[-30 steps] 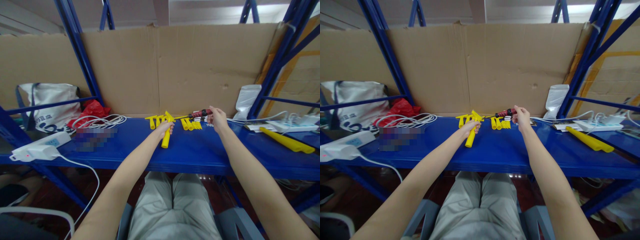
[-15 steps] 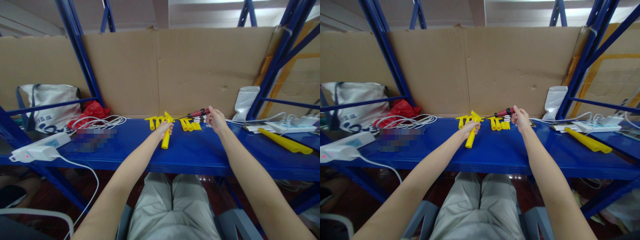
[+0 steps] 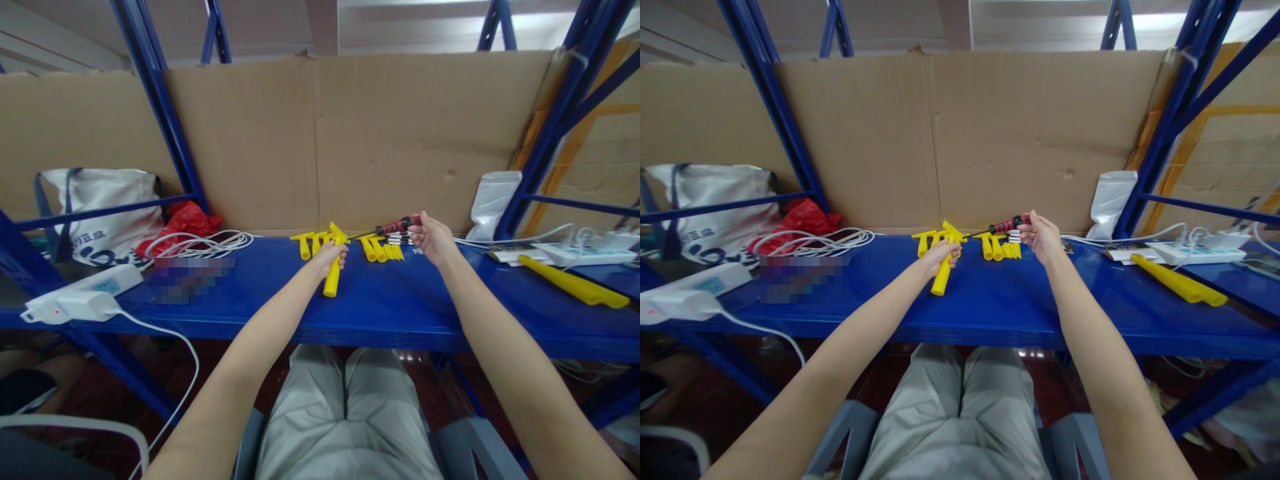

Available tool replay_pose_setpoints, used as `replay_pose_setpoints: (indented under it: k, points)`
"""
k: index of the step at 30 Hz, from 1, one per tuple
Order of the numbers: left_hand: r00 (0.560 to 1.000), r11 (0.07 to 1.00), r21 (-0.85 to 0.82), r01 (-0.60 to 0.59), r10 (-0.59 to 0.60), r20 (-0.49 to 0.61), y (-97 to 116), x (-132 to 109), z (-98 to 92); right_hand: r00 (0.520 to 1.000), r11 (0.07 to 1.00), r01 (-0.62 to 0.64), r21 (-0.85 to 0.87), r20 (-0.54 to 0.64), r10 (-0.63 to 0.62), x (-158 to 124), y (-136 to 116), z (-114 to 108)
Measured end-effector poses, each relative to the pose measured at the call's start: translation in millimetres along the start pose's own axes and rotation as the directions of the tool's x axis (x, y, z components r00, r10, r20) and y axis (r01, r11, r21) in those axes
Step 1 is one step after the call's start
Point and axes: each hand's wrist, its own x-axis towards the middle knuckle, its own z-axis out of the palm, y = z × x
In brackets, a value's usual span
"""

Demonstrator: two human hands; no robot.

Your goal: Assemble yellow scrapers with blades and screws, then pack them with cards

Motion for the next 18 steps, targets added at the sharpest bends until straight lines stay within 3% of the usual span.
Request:
replay_pose_setpoints:
  k: [6, 11, 18]
  points:
    - [1.0, 1.0, -0.006, 0.009, -0.009, -0.011, 1.1, -1.9, 0.8, 0.998, 0.998, 0.055, -0.022, 0.019, -0.055, 0.1, 3.1, 2.4]
    - [1.0, 1.0, 0.02, 0.016, -0.016, 0.013, 2.7, -3.4, 2.6, 0.989, 0.99, 0.125, -0.066, -0.077, -0.13, 2.0, 6.2, 0.0]
    - [1.0, 0.999, 0.035, 0.016, -0.016, 0.012, 3.0, -2.9, 3.3, 0.989, 0.993, 0.107, -0.048, -0.099, -0.111, 7.7, 9.6, -3.3]
